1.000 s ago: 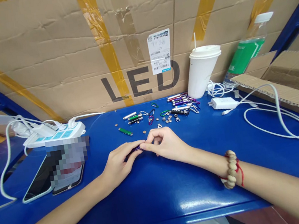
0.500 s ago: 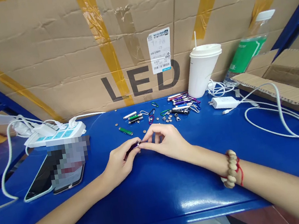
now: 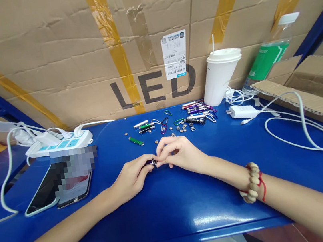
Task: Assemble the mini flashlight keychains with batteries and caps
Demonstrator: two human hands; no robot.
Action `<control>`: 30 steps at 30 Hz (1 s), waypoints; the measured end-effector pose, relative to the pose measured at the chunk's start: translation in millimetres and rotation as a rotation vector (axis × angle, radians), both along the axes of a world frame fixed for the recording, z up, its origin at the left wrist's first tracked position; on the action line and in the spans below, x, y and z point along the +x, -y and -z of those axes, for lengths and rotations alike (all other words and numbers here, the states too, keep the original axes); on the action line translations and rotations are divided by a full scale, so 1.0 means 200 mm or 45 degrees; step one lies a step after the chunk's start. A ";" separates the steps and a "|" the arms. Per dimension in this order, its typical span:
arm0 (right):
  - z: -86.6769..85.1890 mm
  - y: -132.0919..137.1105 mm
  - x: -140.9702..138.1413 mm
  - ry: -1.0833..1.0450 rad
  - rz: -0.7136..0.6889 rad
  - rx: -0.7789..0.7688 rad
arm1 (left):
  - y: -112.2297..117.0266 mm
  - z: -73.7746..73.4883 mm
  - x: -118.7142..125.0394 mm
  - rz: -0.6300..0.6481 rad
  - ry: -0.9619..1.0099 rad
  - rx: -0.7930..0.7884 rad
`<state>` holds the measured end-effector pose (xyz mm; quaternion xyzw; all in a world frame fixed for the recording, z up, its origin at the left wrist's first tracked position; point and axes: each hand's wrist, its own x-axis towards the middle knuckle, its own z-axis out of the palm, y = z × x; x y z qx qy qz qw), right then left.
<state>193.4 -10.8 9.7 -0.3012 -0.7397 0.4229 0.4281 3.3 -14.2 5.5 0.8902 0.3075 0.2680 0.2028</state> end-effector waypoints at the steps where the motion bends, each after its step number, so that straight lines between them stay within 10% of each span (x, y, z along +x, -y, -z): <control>1: 0.00 0.00 0.00 0.017 -0.003 0.026 | 0.00 0.00 0.00 0.008 -0.009 -0.018; 9: 0.00 0.02 -0.01 0.212 0.137 0.290 | 0.01 0.02 -0.01 0.040 -0.014 -0.051; 30: 0.02 0.02 -0.05 0.146 0.316 -0.073 | 0.00 0.05 0.00 -0.169 0.049 0.150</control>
